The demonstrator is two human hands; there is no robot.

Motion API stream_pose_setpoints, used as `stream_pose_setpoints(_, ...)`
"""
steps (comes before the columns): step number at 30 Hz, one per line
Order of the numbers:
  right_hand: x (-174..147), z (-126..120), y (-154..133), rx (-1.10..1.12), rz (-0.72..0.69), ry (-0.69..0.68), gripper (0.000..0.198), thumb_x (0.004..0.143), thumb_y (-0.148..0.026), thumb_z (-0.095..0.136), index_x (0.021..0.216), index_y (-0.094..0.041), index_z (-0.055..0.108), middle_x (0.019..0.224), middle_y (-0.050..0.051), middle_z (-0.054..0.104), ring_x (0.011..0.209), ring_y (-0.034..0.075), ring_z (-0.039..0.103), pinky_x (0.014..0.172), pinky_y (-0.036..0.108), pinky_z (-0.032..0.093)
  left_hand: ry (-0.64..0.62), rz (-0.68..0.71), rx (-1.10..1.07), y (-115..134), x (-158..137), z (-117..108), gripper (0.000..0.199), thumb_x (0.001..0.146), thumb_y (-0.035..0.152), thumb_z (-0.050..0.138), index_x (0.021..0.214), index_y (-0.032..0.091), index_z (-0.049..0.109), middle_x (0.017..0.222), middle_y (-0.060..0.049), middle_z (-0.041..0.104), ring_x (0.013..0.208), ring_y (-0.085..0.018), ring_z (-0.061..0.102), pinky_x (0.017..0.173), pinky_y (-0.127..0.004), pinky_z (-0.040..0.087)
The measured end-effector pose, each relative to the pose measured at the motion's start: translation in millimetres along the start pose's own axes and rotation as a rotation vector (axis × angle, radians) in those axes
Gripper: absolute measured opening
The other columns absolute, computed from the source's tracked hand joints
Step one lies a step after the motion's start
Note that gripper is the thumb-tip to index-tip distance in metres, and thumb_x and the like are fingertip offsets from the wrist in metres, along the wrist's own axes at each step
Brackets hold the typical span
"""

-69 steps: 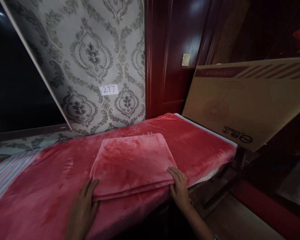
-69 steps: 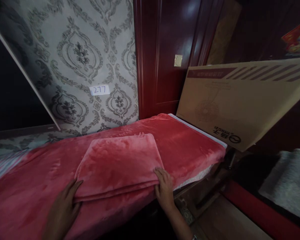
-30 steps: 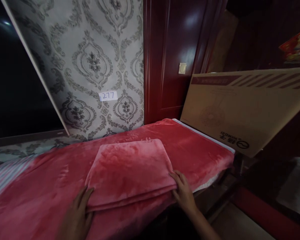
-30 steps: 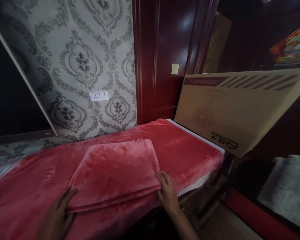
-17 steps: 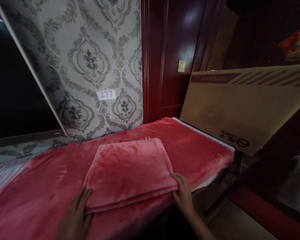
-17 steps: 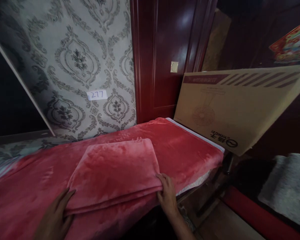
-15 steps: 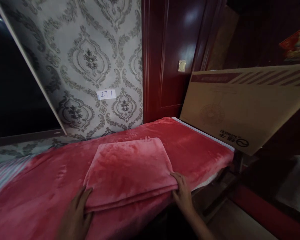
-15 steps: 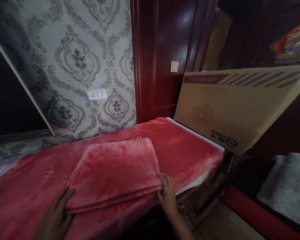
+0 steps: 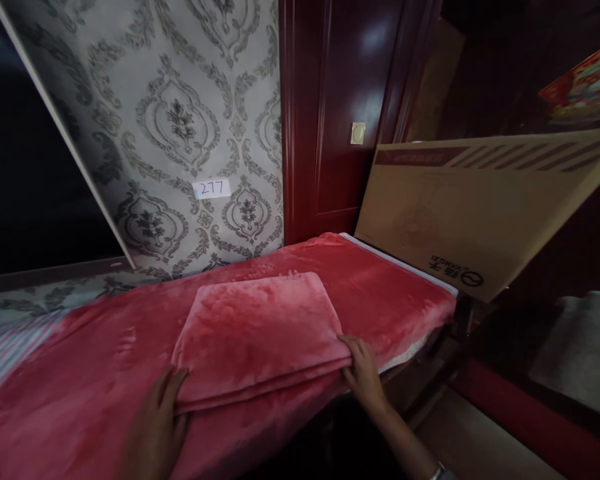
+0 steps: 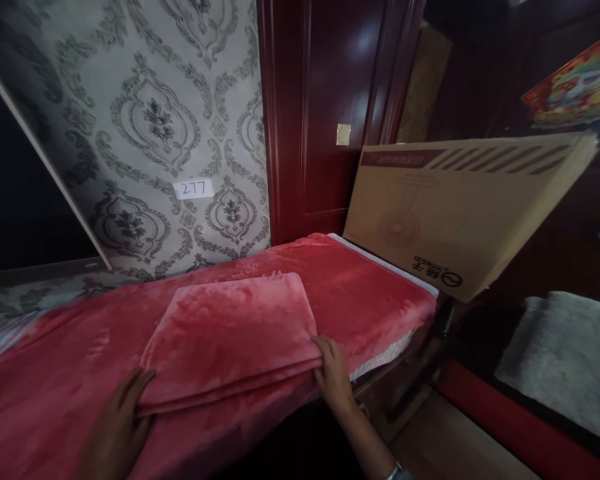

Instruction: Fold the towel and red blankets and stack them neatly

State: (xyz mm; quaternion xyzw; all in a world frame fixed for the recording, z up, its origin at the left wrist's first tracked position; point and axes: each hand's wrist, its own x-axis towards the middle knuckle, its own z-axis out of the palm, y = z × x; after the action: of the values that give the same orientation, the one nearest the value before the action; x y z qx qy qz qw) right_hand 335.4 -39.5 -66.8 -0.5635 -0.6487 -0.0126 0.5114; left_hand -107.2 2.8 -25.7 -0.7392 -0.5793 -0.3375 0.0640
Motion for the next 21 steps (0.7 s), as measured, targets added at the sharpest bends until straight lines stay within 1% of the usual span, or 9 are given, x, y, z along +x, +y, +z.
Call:
stream_pose_setpoints(4, 2, -2, 4, -0.009, -0.009, -0.020, 0.065, 0.070, -0.006, 0.045, 0.129, -0.027, 0.062, 0.117, 0.008, 0.060, 0.112, 0.025, 0.059, 0.099, 0.046, 0.051, 0.005, -0.004, -0.013, -1, 0, 1, 0.046, 0.084, 0.026, 0.045, 0.127, 0.021, 0.061, 0.136, -0.014, 0.060, 0.125, -0.031, 0.059, 0.108, -0.049, 0.049)
stream_pose_setpoints(8, 9, -6, 3, -0.053, -0.064, 0.044, 0.060, 0.072, -0.008, 0.046, 0.126, -0.025, 0.065, 0.125, 0.010, 0.058, 0.116, 0.027, 0.056, 0.098, 0.048, 0.051, 0.035, -0.003, -0.008, -4, 0, 3, 0.045, 0.084, 0.027, 0.045, 0.124, 0.022, 0.063, 0.134, -0.013, 0.063, 0.123, -0.029, 0.061, 0.106, -0.045, 0.051)
stream_pose_setpoints(10, 18, -10, -1, -0.055, -0.098, 0.047, 0.056, 0.074, -0.009, 0.046, 0.124, -0.024, 0.066, 0.126, 0.010, 0.059, 0.115, 0.027, 0.057, 0.096, 0.047, 0.051, 0.048, 0.008, -0.006, -6, 3, 0, 0.044, 0.082, 0.027, 0.046, 0.121, 0.022, 0.065, 0.131, -0.012, 0.066, 0.120, -0.028, 0.063, 0.104, -0.043, 0.052)
stream_pose_setpoints(12, 35, -18, -9, -0.038, -0.129, 0.039, 0.050, 0.077, -0.011, 0.046, 0.121, -0.023, 0.067, 0.121, 0.010, 0.063, 0.111, 0.028, 0.058, 0.095, 0.048, 0.051, 0.050, 0.038, -0.003, -5, 14, -8, 0.043, 0.079, 0.029, 0.046, 0.116, 0.022, 0.066, 0.125, -0.011, 0.069, 0.115, -0.028, 0.065, 0.102, -0.042, 0.052)
stream_pose_setpoints(14, 59, -31, -20, -0.003, -0.169, 0.043, 0.042, 0.080, -0.015, 0.047, 0.116, -0.023, 0.067, 0.114, 0.010, 0.067, 0.109, 0.028, 0.059, 0.097, 0.049, 0.049, 0.047, 0.068, 0.006, 2, 32, -25, 0.042, 0.077, 0.030, 0.046, 0.113, 0.022, 0.067, 0.118, -0.011, 0.072, 0.110, -0.029, 0.066, 0.098, -0.042, 0.053)
stream_pose_setpoints(16, 91, -46, -33, 0.044, -0.224, 0.059, 0.033, 0.084, -0.022, 0.047, 0.110, -0.023, 0.068, 0.111, 0.010, 0.069, 0.110, 0.029, 0.060, 0.101, 0.050, 0.046, 0.042, 0.080, 0.030, 16, 58, -51, 0.041, 0.077, 0.030, 0.045, 0.110, 0.023, 0.067, 0.111, -0.009, 0.073, 0.105, -0.029, 0.067, 0.094, -0.041, 0.054)
stream_pose_setpoints(18, 125, -64, -48, 0.076, -0.218, 0.063, 0.030, 0.085, -0.026, 0.049, 0.109, -0.023, 0.067, 0.115, 0.010, 0.069, 0.117, 0.029, 0.058, 0.107, 0.050, 0.042, 0.035, 0.084, 0.083, 36, 90, -83, 0.040, 0.075, 0.031, 0.046, 0.107, 0.023, 0.068, 0.105, -0.008, 0.074, 0.101, -0.029, 0.065, 0.089, -0.041, 0.053)
stream_pose_setpoints(19, 142, -73, -56, 0.101, -0.207, 0.074, 0.030, 0.085, -0.027, 0.050, 0.109, -0.023, 0.066, 0.116, 0.010, 0.069, 0.119, 0.029, 0.058, 0.107, 0.049, 0.042, 0.074, 0.075, 0.116, 47, 107, -100, 0.041, 0.074, 0.033, 0.046, 0.105, 0.021, 0.069, 0.101, -0.009, 0.074, 0.098, -0.030, 0.064, 0.087, -0.042, 0.052)
stream_pose_setpoints(21, 175, -91, -73, 0.160, -0.165, 0.130, 0.028, 0.085, -0.030, 0.054, 0.109, -0.022, 0.065, 0.112, 0.009, 0.069, 0.113, 0.027, 0.060, 0.101, 0.045, 0.046, 0.102, 0.073, 0.150, 67, 141, -133, 0.041, 0.078, 0.036, 0.044, 0.105, 0.019, 0.070, 0.094, -0.008, 0.071, 0.094, -0.028, 0.061, 0.090, -0.042, 0.049)
